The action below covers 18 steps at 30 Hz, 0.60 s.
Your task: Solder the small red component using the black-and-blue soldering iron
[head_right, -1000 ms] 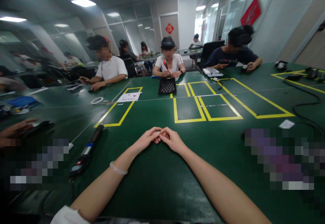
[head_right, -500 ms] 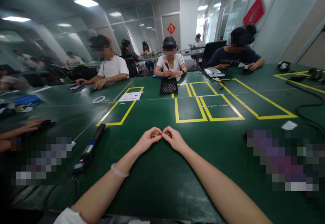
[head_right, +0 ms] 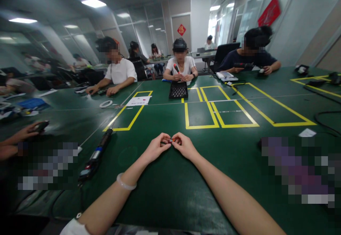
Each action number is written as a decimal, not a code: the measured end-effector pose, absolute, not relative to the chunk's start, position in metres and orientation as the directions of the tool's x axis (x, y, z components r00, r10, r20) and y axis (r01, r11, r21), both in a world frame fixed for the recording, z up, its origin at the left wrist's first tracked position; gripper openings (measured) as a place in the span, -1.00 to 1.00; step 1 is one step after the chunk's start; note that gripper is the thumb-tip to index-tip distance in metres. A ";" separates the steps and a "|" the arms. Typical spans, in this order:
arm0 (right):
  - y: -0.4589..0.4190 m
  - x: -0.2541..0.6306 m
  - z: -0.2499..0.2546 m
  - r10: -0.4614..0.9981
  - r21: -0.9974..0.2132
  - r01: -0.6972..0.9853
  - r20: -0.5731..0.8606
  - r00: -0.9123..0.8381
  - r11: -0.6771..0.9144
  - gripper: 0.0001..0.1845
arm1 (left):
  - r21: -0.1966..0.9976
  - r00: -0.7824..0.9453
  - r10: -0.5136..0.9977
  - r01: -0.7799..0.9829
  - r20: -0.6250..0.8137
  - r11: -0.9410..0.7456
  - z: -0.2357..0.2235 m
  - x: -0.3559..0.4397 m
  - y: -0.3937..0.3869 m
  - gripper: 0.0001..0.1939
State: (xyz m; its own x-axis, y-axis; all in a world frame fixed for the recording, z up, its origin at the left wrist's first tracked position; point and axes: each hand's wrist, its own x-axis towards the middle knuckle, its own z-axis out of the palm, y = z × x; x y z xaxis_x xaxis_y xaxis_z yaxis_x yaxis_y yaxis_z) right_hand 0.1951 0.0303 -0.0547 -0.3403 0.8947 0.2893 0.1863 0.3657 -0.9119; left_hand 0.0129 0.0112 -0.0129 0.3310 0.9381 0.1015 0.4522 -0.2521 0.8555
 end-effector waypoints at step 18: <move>0.027 0.193 -0.050 0.879 -0.904 0.219 0.261 -0.399 0.367 -0.84 | 0.047 -0.109 0.988 0.993 0.109 0.105 0.021 -0.247 -0.084 -0.02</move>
State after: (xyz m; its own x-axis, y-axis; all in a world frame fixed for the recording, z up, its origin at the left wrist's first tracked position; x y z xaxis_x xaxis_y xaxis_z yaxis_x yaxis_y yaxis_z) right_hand 0.1929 0.0268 -0.0496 -0.3990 0.8792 0.2605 0.2189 0.3672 -0.9040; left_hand -0.2468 -0.0841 0.0207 -0.1094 0.9880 0.1087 0.9934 0.1048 0.0473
